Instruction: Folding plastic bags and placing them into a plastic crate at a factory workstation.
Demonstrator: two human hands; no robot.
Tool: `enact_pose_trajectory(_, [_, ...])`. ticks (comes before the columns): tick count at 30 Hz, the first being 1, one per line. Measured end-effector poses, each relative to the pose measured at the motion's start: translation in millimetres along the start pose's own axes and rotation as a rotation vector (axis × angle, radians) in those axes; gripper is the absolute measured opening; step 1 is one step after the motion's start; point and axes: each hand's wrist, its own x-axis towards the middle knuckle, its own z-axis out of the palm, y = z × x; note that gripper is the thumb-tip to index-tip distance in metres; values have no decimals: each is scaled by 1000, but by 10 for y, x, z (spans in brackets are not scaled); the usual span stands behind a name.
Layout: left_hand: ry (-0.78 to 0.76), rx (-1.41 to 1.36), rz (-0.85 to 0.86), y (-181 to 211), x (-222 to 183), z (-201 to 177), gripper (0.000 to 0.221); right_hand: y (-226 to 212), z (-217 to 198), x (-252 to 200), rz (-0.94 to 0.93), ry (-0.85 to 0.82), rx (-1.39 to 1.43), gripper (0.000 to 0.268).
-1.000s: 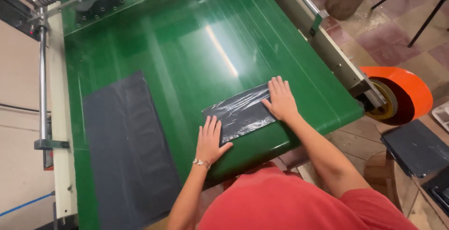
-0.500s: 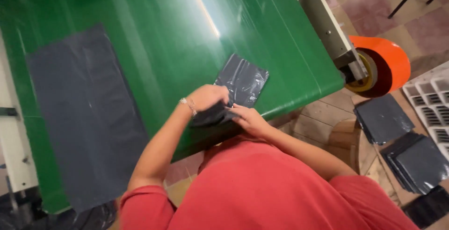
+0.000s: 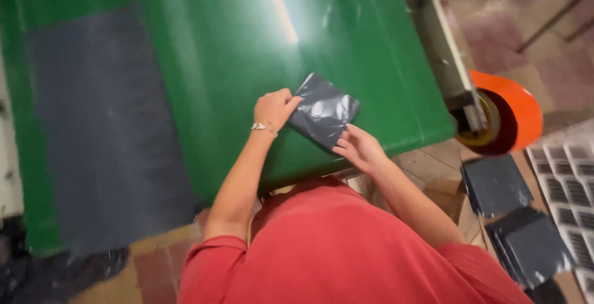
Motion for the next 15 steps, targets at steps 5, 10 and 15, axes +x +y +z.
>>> enact_pose_trajectory(5, [469,35,139,-160,-522,21,49,-257,485,-731,-351,78,-705,29])
enact_pose_trajectory(10, [607,234,156,-552,-1926,-421,88,278,1151,-616,-759,-366,-1293,27])
enact_pose_trajectory(15, [215,646,-1,-1479,-3130,-849,116,1213,2365,-455,-1260,-1169,-1675,87])
